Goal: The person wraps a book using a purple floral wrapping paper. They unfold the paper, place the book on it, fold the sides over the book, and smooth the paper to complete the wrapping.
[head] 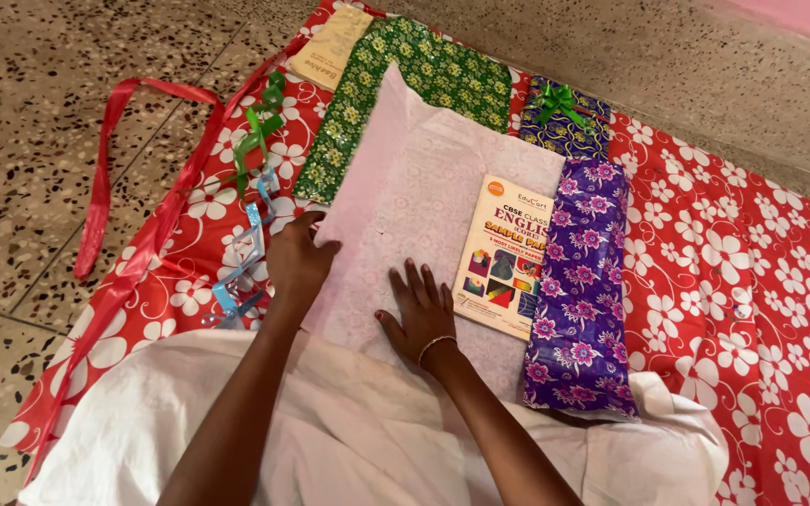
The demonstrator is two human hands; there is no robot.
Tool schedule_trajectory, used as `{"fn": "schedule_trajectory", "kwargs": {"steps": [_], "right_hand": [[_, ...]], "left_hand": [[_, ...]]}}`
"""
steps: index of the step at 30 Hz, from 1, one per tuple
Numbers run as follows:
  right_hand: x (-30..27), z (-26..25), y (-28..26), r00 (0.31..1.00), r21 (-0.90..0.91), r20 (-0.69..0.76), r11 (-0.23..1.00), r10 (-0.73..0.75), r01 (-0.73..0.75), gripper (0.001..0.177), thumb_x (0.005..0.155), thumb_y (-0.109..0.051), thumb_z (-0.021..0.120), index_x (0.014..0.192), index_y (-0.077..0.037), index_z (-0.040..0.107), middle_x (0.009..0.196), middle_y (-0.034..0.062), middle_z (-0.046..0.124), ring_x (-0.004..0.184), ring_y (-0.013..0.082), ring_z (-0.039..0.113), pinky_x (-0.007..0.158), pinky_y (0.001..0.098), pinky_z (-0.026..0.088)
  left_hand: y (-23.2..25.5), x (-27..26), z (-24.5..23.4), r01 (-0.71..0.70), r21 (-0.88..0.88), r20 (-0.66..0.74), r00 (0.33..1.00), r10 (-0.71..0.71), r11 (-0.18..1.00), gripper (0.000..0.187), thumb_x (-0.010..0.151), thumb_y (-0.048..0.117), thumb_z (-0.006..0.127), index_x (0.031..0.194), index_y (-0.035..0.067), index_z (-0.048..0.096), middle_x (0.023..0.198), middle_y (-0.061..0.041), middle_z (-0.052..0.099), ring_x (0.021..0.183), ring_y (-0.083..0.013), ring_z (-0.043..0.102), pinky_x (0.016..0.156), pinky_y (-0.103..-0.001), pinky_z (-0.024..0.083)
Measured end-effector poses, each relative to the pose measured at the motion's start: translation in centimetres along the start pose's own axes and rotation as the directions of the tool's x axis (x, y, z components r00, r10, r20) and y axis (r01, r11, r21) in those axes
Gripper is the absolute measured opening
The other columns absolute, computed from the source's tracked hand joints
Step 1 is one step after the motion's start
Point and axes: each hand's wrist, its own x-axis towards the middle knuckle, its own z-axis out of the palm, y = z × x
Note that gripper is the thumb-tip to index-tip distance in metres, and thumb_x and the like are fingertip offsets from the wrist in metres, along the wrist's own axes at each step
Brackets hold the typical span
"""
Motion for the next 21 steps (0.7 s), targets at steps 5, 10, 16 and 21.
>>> {"fn": "schedule_trajectory", "kwargs": {"steps": [5,10,16,21], "right_hand": [[-0.4,1.1,0.1,1.0,-0.032,-0.024,0.999,-0.003,0.002,0.074,0.1,-0.055,0.045,0.163,-0.022,0.024,0.172,0.0089,0.014,0.157,0.0336,0.012,0.121,0.0577,0.011],[-0.5,2.2,0.3,0.993,-0.063,-0.112,0.997,-0.039,0.033,0.071,0.102,-0.053,0.044,0.163,-0.02,0.027,0.172,0.0101,0.016,0.158,0.0338,0.014,0.121,0.0583,0.013],[-1.6,2.2,-0.8,0.986,-0.056,-0.117,0.992,-0.116,0.11,0.068,0.103,-0.051,0.045,0.162,-0.021,0.031,0.171,0.0099,0.021,0.157,0.0335,0.016,0.122,0.0588,0.013],[-3.2,2.7,-2.0,0.97,0.047,-0.055,0.97,-0.237,0.239,0.071,0.102,-0.05,0.047,0.161,-0.012,0.032,0.169,0.0093,0.027,0.156,0.0328,0.021,0.12,0.059,0.015]], "left_hand": [[0.6,0.5,-1.3,-0.144,-0.256,0.182,0.964,0.194,0.956,0.05,0.073,0.023,0.085,0.12,0.009,0.074,0.099,-0.012,0.079,0.085,-0.0236,0.075,0.075,-0.04,0.058],[-1.4,1.4,1.2,0.21,-0.6,0.47,0.873,0.128,0.772,0.049,0.085,0.027,0.074,0.13,0.009,0.068,0.109,-0.015,0.07,0.095,-0.025,0.065,0.082,-0.041,0.052],[-4.7,-1.2,5.1,0.546,-0.731,0.631,0.769,0.101,0.41,0.053,0.092,0.032,0.064,0.138,0.008,0.058,0.125,-0.017,0.06,0.112,-0.0277,0.054,0.094,-0.043,0.044],[-5.3,-1.5,6.5,0.548,-0.738,0.637,0.758,0.138,0.394,0.057,0.098,0.037,0.057,0.146,0.007,0.05,0.138,-0.019,0.051,0.126,-0.0299,0.045,0.104,-0.044,0.037]]}}
